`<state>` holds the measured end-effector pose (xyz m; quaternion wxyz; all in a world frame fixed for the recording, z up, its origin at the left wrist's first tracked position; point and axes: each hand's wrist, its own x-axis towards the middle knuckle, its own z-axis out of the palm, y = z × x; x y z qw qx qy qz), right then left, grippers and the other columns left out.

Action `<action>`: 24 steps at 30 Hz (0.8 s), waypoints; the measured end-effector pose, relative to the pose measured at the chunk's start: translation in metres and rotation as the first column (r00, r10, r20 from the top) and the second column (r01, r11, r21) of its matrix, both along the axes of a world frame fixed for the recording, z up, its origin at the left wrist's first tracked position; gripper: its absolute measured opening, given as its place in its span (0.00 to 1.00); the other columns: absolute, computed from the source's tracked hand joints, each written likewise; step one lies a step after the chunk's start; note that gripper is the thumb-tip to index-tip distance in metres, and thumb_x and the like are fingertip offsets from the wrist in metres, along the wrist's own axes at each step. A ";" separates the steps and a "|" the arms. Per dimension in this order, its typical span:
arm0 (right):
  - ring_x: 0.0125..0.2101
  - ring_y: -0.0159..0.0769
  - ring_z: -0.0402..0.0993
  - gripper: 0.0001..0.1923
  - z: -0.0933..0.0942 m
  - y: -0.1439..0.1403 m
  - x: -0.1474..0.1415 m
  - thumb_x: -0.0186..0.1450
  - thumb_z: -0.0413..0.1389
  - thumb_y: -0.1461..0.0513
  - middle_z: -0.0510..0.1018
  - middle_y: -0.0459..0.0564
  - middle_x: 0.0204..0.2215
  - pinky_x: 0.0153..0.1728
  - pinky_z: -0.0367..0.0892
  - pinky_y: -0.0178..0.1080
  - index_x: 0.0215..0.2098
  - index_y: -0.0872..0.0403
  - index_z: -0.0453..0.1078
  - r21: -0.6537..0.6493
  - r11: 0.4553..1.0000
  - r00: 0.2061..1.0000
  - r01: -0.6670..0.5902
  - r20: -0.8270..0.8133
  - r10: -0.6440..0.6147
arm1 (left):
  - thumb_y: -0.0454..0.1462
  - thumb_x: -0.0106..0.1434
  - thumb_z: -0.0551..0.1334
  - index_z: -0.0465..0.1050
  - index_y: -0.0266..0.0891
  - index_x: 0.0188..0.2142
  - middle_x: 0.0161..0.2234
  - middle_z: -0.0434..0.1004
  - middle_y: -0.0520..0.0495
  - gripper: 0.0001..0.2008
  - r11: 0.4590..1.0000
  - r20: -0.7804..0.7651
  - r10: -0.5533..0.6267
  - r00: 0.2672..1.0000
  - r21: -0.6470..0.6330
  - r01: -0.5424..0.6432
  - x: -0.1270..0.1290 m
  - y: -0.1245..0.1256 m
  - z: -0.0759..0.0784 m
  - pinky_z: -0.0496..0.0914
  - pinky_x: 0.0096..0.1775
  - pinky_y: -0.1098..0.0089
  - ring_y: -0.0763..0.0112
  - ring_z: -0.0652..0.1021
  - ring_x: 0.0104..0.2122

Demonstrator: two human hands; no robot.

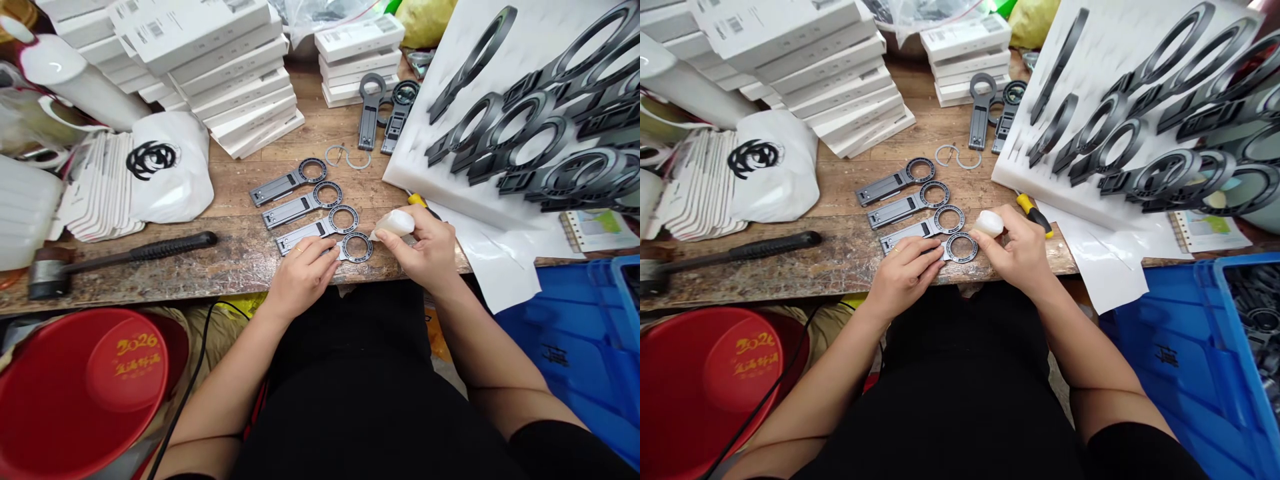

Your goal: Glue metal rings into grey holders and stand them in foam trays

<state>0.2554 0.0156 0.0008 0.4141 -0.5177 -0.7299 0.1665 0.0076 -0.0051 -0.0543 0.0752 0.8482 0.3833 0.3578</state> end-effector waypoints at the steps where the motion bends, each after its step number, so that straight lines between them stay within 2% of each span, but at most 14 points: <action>1: 0.31 0.38 0.76 0.09 -0.001 0.002 -0.001 0.68 0.65 0.54 0.82 0.46 0.32 0.34 0.70 0.40 0.39 0.50 0.75 0.005 1.000 1.000 0.006 0.002 -0.006 | 0.33 0.73 0.65 0.79 0.41 0.52 0.50 0.85 0.40 0.10 1.000 0.001 -0.001 1.000 -0.001 0.001 0.000 0.000 0.000 0.80 0.53 0.53 0.57 0.83 0.50; 7: 0.30 0.37 0.75 0.11 -0.007 0.010 -0.012 0.69 0.64 0.51 0.81 0.46 0.31 0.32 0.69 0.40 0.39 0.49 0.74 0.020 1.000 1.000 0.000 -0.007 0.000 | 0.33 0.72 0.65 0.79 0.40 0.53 0.50 0.85 0.39 0.11 1.000 0.006 -0.012 1.000 0.009 0.012 -0.001 0.001 -0.001 0.80 0.54 0.53 0.57 0.83 0.50; 13: 0.29 0.38 0.75 0.10 -0.007 0.012 -0.024 0.69 0.64 0.52 0.80 0.48 0.31 0.32 0.70 0.40 0.39 0.50 0.74 0.029 0.999 0.998 -0.043 -0.036 0.044 | 0.33 0.72 0.66 0.79 0.40 0.52 0.50 0.85 0.39 0.10 1.000 0.009 -0.008 1.000 -0.001 0.008 0.000 -0.001 -0.001 0.79 0.54 0.54 0.57 0.82 0.51; 20: 0.30 0.37 0.74 0.11 -0.008 0.012 -0.026 0.68 0.64 0.52 0.80 0.47 0.31 0.32 0.70 0.39 0.40 0.50 0.75 0.020 0.999 0.998 -0.047 -0.035 0.048 | 0.33 0.73 0.65 0.79 0.40 0.53 0.51 0.85 0.40 0.11 1.000 -0.005 -0.009 1.000 -0.014 0.009 -0.001 -0.001 -0.001 0.79 0.54 0.54 0.57 0.82 0.51; 24: 0.30 0.37 0.76 0.10 -0.008 0.009 -0.030 0.69 0.65 0.53 0.81 0.48 0.32 0.33 0.70 0.38 0.39 0.51 0.75 0.020 0.997 0.995 -0.076 -0.056 0.077 | 0.33 0.72 0.65 0.78 0.38 0.53 0.50 0.85 0.38 0.11 1.000 -0.012 -0.013 1.000 0.019 0.013 -0.001 0.000 0.000 0.80 0.53 0.54 0.56 0.82 0.50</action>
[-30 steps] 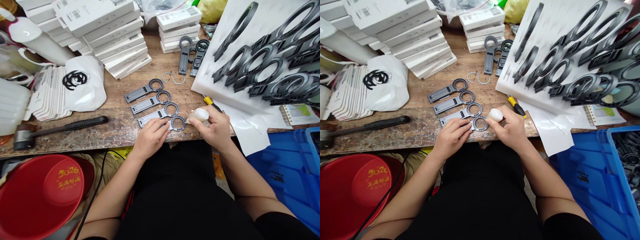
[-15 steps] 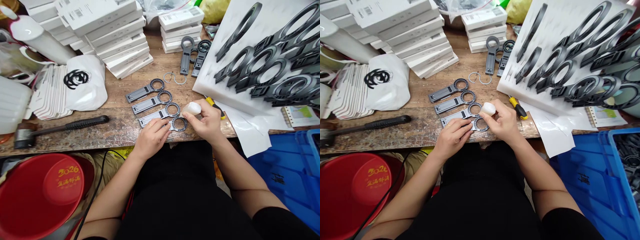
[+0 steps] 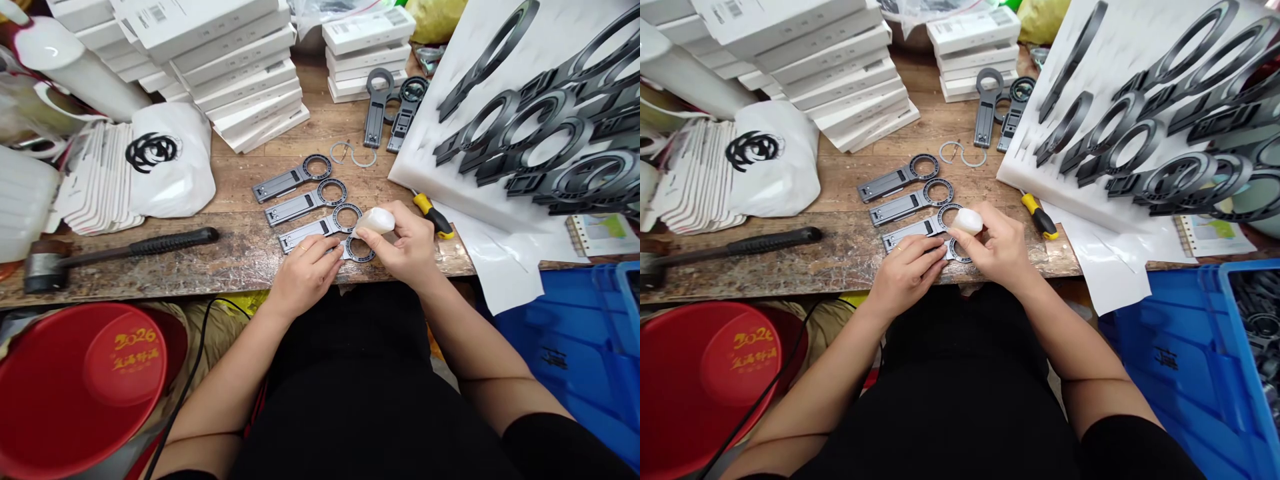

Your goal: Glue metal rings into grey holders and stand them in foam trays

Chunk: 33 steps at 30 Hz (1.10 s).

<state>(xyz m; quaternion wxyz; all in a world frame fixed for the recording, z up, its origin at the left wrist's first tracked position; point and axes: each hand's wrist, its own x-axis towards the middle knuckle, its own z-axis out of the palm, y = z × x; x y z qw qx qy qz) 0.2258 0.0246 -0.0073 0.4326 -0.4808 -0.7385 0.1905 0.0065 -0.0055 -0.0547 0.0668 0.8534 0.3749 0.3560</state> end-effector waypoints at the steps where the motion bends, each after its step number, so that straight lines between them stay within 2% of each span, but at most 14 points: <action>1: 0.31 0.36 0.77 0.10 0.000 -0.001 -0.001 0.69 0.65 0.54 0.82 0.48 0.32 0.33 0.70 0.38 0.39 0.51 0.75 0.001 1.000 1.000 -0.009 -0.001 0.009 | 0.33 0.72 0.65 0.78 0.37 0.53 0.50 0.85 0.38 0.11 1.000 -0.001 -0.001 1.000 0.013 0.001 0.000 0.000 0.000 0.80 0.53 0.54 0.56 0.82 0.50; 8: 0.28 0.33 0.75 0.08 0.003 -0.009 -0.004 0.68 0.66 0.57 0.81 0.45 0.31 0.31 0.69 0.35 0.40 0.52 0.74 0.040 0.998 0.998 -0.056 0.016 0.055 | 0.34 0.73 0.65 0.78 0.38 0.52 0.50 0.85 0.38 0.09 1.000 -0.010 0.006 1.000 0.012 -0.006 0.000 -0.001 0.001 0.80 0.53 0.55 0.56 0.82 0.50; 17: 0.32 0.35 0.79 0.08 0.007 -0.024 0.003 0.69 0.66 0.58 0.84 0.47 0.35 0.35 0.73 0.37 0.43 0.52 0.76 0.015 0.993 0.993 -0.119 0.010 0.119 | 0.34 0.73 0.65 0.79 0.38 0.50 0.50 0.85 0.39 0.08 1.000 -0.006 0.016 1.000 0.007 -0.016 0.002 0.000 0.001 0.80 0.53 0.55 0.57 0.82 0.50; 20: 0.34 0.36 0.80 0.09 0.004 -0.026 0.006 0.68 0.67 0.57 0.84 0.47 0.36 0.37 0.74 0.39 0.42 0.51 0.77 -0.058 0.995 0.992 -0.079 -0.102 0.073 | 0.33 0.73 0.65 0.79 0.38 0.51 0.50 0.85 0.38 0.09 1.000 0.002 0.007 1.000 -0.002 -0.007 0.001 -0.002 0.002 0.80 0.54 0.55 0.57 0.83 0.50; 22: 0.32 0.36 0.80 0.11 0.000 -0.023 0.009 0.67 0.69 0.55 0.83 0.47 0.35 0.35 0.75 0.39 0.41 0.50 0.76 -0.154 0.988 0.963 -0.027 -0.268 -0.015 | 0.34 0.73 0.65 0.79 0.38 0.52 0.52 0.85 0.38 0.10 1.000 0.021 -0.004 1.000 -0.015 0.004 0.000 -0.002 0.006 0.79 0.55 0.54 0.57 0.82 0.51; 24: 0.29 0.35 0.78 0.14 -0.003 -0.014 0.011 0.66 0.70 0.51 0.83 0.46 0.34 0.31 0.76 0.39 0.40 0.49 0.74 -0.271 0.962 0.883 -0.027 -0.458 -0.104 | 0.34 0.73 0.66 0.79 0.39 0.54 0.54 0.84 0.39 0.12 1.000 0.053 0.013 0.998 -0.025 -0.012 -0.002 0.002 0.012 0.78 0.58 0.53 0.57 0.82 0.53; 26: 0.26 0.34 0.76 0.19 -0.006 -0.002 0.012 0.63 0.71 0.47 0.82 0.46 0.34 0.28 0.76 0.38 0.40 0.49 0.73 -0.358 0.930 0.791 -0.080 -0.591 -0.160 | 0.35 0.74 0.65 0.80 0.39 0.54 0.53 0.84 0.40 0.11 0.997 0.076 0.074 0.994 -0.036 -0.072 -0.006 0.012 0.016 0.76 0.58 0.53 0.58 0.81 0.53; 29: 0.26 0.33 0.76 0.25 -0.009 0.015 0.007 0.56 0.75 0.45 0.82 0.46 0.34 0.26 0.76 0.37 0.39 0.49 0.72 -0.410 0.904 0.739 -0.117 -0.645 -0.197 | 0.37 0.74 0.65 0.81 0.37 0.52 0.49 0.85 0.40 0.11 0.983 0.043 0.166 0.985 -0.091 -0.161 -0.011 0.032 0.017 0.76 0.55 0.53 0.56 0.81 0.50; 33: 0.27 0.32 0.75 0.25 -0.008 0.024 -0.005 0.55 0.75 0.45 0.81 0.44 0.32 0.28 0.75 0.36 0.37 0.49 0.72 -0.382 0.919 0.792 -0.100 -0.590 -0.159 | 0.40 0.73 0.65 0.82 0.37 0.53 0.45 0.83 0.41 0.14 0.963 -0.014 0.176 0.984 -0.206 -0.176 -0.012 0.049 0.008 0.75 0.51 0.54 0.56 0.79 0.46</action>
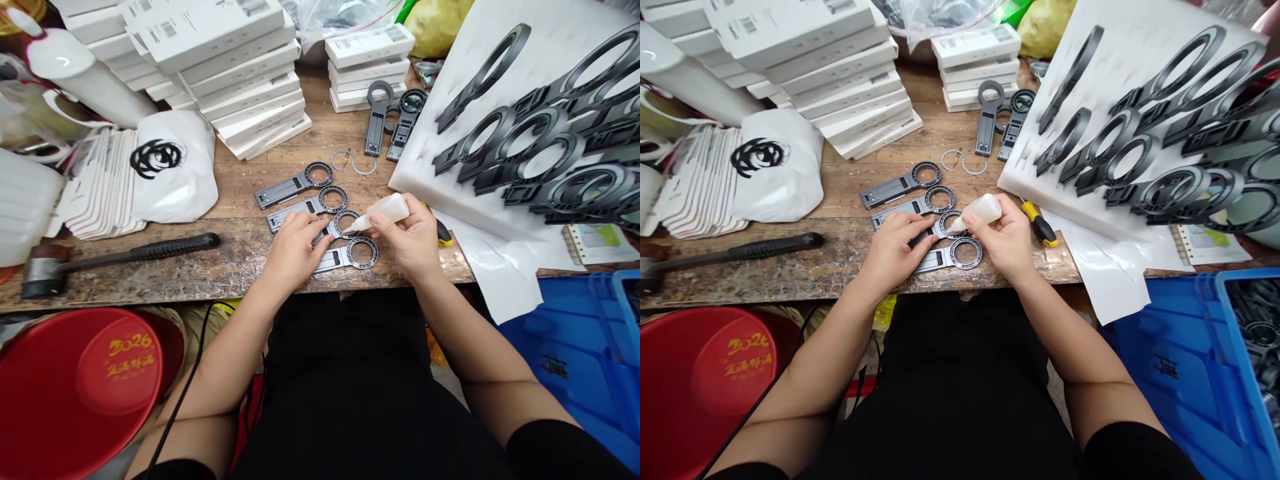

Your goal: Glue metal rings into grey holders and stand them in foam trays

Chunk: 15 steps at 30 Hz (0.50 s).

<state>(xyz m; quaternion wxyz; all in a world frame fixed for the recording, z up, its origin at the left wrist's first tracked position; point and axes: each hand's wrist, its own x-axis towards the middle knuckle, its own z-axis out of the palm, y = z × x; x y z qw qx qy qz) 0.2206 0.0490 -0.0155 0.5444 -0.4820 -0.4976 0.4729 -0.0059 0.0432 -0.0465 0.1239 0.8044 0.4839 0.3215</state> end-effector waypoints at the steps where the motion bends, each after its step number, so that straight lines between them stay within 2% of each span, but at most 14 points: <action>1: 0.29 0.33 0.76 0.24 0.000 0.000 -0.002 0.57 0.75 0.45 0.81 0.44 0.32 0.30 0.76 0.37 0.37 0.49 0.72 0.016 1.000 0.999 -0.016 0.038 0.015 | 0.40 0.73 0.64 0.82 0.38 0.53 0.44 0.83 0.41 0.14 1.000 0.005 -0.002 1.000 -0.015 0.002 0.000 0.001 -0.002 0.75 0.51 0.54 0.56 0.78 0.45; 6: 0.34 0.37 0.78 0.21 -0.002 0.000 -0.007 0.61 0.71 0.45 0.81 0.45 0.34 0.36 0.76 0.39 0.39 0.49 0.73 0.101 0.993 0.975 -0.064 0.220 0.041 | 0.41 0.74 0.63 0.82 0.38 0.53 0.44 0.82 0.41 0.14 0.999 0.022 -0.002 1.000 -0.032 0.003 0.002 -0.002 -0.003 0.73 0.51 0.55 0.57 0.76 0.44; 10: 0.34 0.38 0.78 0.18 -0.003 -0.001 -0.006 0.64 0.69 0.47 0.80 0.45 0.34 0.36 0.75 0.40 0.41 0.49 0.74 0.133 0.987 0.942 -0.095 0.333 0.046 | 0.40 0.74 0.63 0.82 0.37 0.53 0.44 0.81 0.41 0.14 0.999 0.021 0.002 1.000 -0.032 -0.001 0.002 -0.003 -0.002 0.73 0.51 0.56 0.57 0.76 0.44; 15: 0.35 0.38 0.77 0.15 0.005 -0.003 -0.005 0.65 0.69 0.50 0.80 0.46 0.34 0.35 0.72 0.39 0.41 0.50 0.75 0.207 0.968 0.867 -0.141 0.497 0.020 | 0.40 0.74 0.64 0.82 0.36 0.52 0.43 0.81 0.41 0.13 1.000 0.014 -0.005 1.000 -0.001 0.005 0.002 -0.003 -0.003 0.73 0.50 0.57 0.58 0.76 0.44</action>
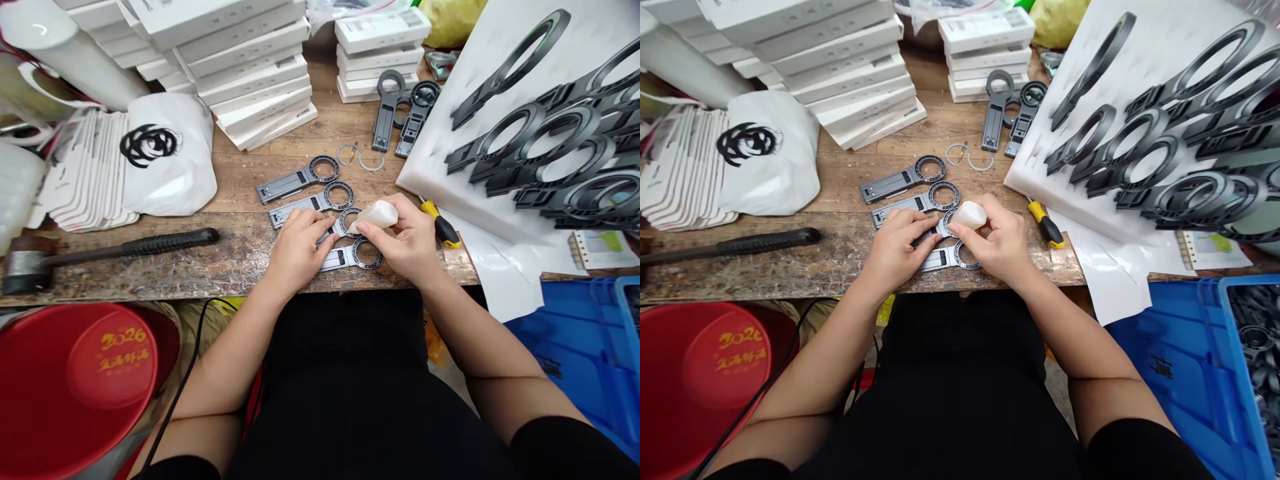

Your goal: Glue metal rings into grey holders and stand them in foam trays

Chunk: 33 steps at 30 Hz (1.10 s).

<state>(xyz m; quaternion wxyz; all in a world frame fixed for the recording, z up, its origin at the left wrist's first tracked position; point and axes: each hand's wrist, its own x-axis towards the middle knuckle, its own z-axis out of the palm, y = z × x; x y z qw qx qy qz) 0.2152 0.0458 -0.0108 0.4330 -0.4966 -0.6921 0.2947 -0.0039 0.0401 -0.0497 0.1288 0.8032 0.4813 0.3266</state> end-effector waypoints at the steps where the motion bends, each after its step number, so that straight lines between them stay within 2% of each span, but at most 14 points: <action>1: 0.35 0.38 0.76 0.14 0.002 0.000 0.000 0.65 0.68 0.51 0.80 0.46 0.34 0.35 0.71 0.39 0.41 0.50 0.75 0.016 1.000 1.000 -0.006 0.028 0.006 | 0.40 0.74 0.64 0.82 0.36 0.52 0.43 0.81 0.41 0.13 1.000 -0.002 0.000 1.000 0.004 0.000 0.000 0.000 0.000 0.73 0.50 0.57 0.58 0.76 0.44; 7: 0.32 0.38 0.75 0.17 0.005 0.011 -0.006 0.66 0.68 0.47 0.80 0.47 0.33 0.35 0.71 0.40 0.38 0.49 0.75 0.047 0.998 0.998 -0.041 0.046 0.039 | 0.41 0.75 0.63 0.82 0.38 0.52 0.43 0.81 0.41 0.13 1.000 0.001 0.001 1.000 -0.009 -0.001 0.000 0.000 -0.001 0.73 0.50 0.56 0.57 0.76 0.44; 13: 0.30 0.38 0.72 0.23 0.005 0.030 -0.012 0.64 0.66 0.39 0.78 0.46 0.30 0.33 0.72 0.41 0.38 0.47 0.74 0.066 0.998 0.998 0.001 0.059 -0.004 | 0.41 0.74 0.62 0.82 0.40 0.52 0.45 0.80 0.41 0.13 0.999 -0.001 -0.007 1.000 -0.034 0.007 -0.001 0.001 -0.001 0.73 0.51 0.54 0.56 0.76 0.46; 24: 0.31 0.38 0.70 0.19 0.000 0.039 0.009 0.63 0.71 0.45 0.75 0.44 0.29 0.34 0.71 0.42 0.38 0.47 0.73 0.064 0.997 0.999 0.051 0.003 -0.051 | 0.40 0.74 0.63 0.82 0.38 0.51 0.43 0.81 0.41 0.12 1.000 0.011 -0.002 1.000 0.012 0.002 0.000 0.001 -0.004 0.73 0.49 0.56 0.57 0.75 0.43; 33: 0.27 0.35 0.67 0.18 0.008 0.023 0.022 0.64 0.69 0.46 0.75 0.44 0.27 0.30 0.69 0.41 0.36 0.48 0.73 0.117 0.991 0.994 0.063 0.077 -0.073 | 0.40 0.74 0.62 0.82 0.38 0.52 0.44 0.82 0.41 0.13 1.000 0.001 0.010 1.000 -0.004 -0.010 0.000 0.000 -0.002 0.73 0.50 0.55 0.57 0.76 0.44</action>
